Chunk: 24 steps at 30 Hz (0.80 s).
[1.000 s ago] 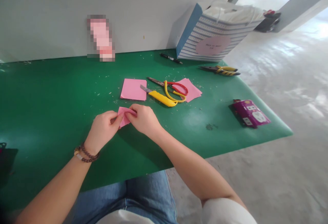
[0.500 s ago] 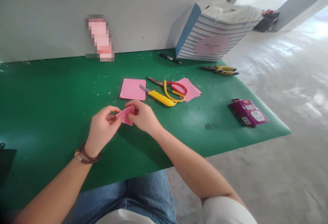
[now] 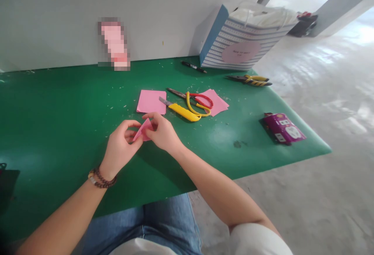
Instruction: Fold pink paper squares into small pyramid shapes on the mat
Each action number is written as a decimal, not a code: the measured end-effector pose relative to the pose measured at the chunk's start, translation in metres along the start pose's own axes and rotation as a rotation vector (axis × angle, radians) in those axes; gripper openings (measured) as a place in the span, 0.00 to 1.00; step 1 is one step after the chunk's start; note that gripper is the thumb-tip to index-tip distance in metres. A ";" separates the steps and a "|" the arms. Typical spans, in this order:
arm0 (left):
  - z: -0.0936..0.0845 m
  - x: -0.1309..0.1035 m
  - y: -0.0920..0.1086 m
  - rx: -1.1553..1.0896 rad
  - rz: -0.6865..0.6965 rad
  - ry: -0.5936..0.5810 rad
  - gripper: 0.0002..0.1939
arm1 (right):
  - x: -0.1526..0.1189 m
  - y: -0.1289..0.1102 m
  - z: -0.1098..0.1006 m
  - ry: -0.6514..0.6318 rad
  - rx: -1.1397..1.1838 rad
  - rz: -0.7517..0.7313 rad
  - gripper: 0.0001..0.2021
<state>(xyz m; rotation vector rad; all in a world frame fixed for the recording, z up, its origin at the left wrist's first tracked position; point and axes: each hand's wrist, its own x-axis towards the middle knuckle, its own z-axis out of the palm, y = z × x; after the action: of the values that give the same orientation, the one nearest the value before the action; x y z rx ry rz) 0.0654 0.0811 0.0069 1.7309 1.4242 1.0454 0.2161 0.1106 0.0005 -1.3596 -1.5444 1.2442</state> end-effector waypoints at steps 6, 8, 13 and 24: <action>-0.001 -0.001 -0.002 0.062 0.016 0.011 0.15 | -0.001 0.000 0.001 0.000 -0.029 -0.007 0.20; 0.000 -0.002 -0.001 0.084 0.027 0.004 0.16 | -0.001 0.001 0.002 0.001 -0.066 -0.007 0.20; 0.001 -0.003 0.000 0.132 0.043 -0.016 0.19 | -0.003 0.002 0.005 0.008 -0.137 -0.003 0.20; -0.012 0.004 -0.008 0.220 -0.019 -0.023 0.07 | -0.007 -0.006 -0.001 -0.026 -0.288 -0.029 0.10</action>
<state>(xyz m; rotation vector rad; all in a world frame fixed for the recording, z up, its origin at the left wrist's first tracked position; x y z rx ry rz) 0.0515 0.0866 0.0065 1.8721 1.5869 0.8823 0.2165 0.1041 0.0075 -1.4978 -1.8090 1.0540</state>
